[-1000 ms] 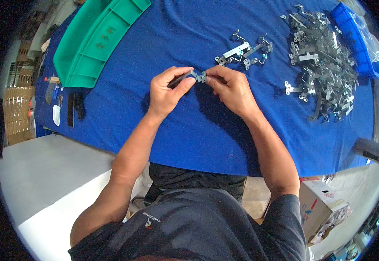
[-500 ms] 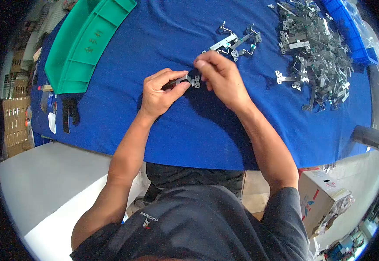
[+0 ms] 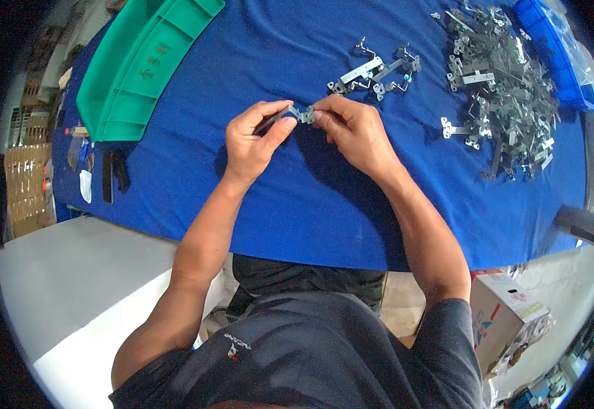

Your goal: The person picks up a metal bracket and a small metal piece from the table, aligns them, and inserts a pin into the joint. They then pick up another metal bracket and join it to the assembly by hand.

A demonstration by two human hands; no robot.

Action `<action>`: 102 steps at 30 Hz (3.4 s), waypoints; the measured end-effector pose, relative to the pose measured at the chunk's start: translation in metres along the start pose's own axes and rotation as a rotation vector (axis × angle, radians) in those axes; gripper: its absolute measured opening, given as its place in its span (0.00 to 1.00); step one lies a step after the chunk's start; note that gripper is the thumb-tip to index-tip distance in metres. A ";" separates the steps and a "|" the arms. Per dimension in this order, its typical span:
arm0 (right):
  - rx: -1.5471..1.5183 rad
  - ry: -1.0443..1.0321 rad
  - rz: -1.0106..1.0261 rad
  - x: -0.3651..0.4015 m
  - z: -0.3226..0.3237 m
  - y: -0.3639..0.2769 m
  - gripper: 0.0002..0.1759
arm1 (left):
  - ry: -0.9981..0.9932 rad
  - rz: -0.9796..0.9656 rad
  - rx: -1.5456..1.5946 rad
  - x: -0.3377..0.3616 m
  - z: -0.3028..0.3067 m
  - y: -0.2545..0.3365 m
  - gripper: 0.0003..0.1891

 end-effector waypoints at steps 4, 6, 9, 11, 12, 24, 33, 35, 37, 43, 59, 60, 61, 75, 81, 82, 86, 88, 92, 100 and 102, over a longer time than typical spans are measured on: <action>-0.208 0.025 0.016 -0.001 -0.001 0.001 0.11 | -0.021 -0.016 -0.014 0.001 -0.003 0.000 0.11; -0.262 -0.024 -0.023 -0.003 -0.001 0.003 0.12 | -0.023 -0.088 -0.055 0.000 -0.005 0.010 0.12; -0.207 -0.067 -0.013 -0.002 -0.004 0.003 0.12 | -0.071 -0.065 -0.031 0.002 -0.009 0.012 0.12; -0.157 -0.039 0.022 -0.001 -0.002 0.002 0.11 | -0.095 -0.088 -0.040 0.004 -0.011 0.013 0.13; -0.148 -0.003 0.044 -0.001 0.000 0.001 0.11 | -0.106 -0.100 -0.045 0.004 -0.012 0.013 0.13; -0.042 0.028 0.022 -0.001 0.000 -0.001 0.11 | 0.069 0.085 0.090 -0.001 0.007 -0.003 0.12; -0.050 0.040 0.015 0.002 -0.003 0.003 0.11 | 0.013 0.071 0.057 0.000 0.001 -0.010 0.13; -0.051 0.047 0.015 0.002 -0.003 0.004 0.10 | 0.012 0.039 0.030 -0.002 0.002 -0.007 0.13; -0.055 0.051 0.021 0.001 -0.002 0.002 0.10 | 0.022 -0.022 -0.009 -0.005 0.003 -0.001 0.14; -0.047 0.037 0.069 0.001 -0.004 0.000 0.09 | -0.005 -0.024 -0.086 -0.004 0.005 0.003 0.15; -0.024 0.006 0.144 -0.001 -0.002 -0.004 0.09 | 0.041 -0.066 -0.027 -0.003 -0.001 -0.001 0.12; -0.029 0.014 0.173 -0.002 -0.003 -0.004 0.10 | 0.045 -0.042 -0.010 -0.004 -0.001 -0.001 0.12; -0.033 0.021 0.201 -0.002 -0.004 -0.003 0.10 | 0.048 -0.015 0.007 -0.003 0.000 -0.002 0.12; -0.338 -0.132 0.015 -0.004 -0.005 0.003 0.15 | -0.009 -0.076 -0.035 0.001 -0.008 0.006 0.14; -0.351 0.068 -0.011 -0.005 0.004 0.006 0.12 | -0.061 -0.167 -0.089 0.002 -0.012 0.015 0.15; -0.394 0.104 -0.029 -0.006 0.009 0.004 0.12 | -0.025 -0.162 -0.083 0.002 -0.009 0.014 0.15; -0.191 0.017 0.047 -0.006 0.001 0.005 0.11 | 0.099 -0.148 -0.080 -0.003 0.003 0.013 0.14; -0.127 0.000 0.092 -0.002 -0.004 0.000 0.11 | 0.135 -0.140 -0.060 -0.003 0.006 0.008 0.15; -0.106 -0.014 0.102 -0.001 -0.002 -0.004 0.11 | 0.133 -0.073 -0.049 -0.003 0.007 0.003 0.15; -0.099 -0.006 0.092 0.000 -0.003 -0.001 0.10 | 0.081 -0.047 0.017 -0.002 0.001 -0.001 0.14; -0.101 -0.018 0.076 0.000 -0.003 -0.001 0.10 | 0.046 -0.009 -0.022 -0.001 0.001 -0.003 0.14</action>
Point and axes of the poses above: each hand's wrist, its own x-axis away from the middle knuckle, its own z-axis out of the back of the hand, y = z × x, the point moved 9 cm from there along -x, towards the middle knuckle, and after that the axes turned 14 degrees about y, right-handed, at the moved point
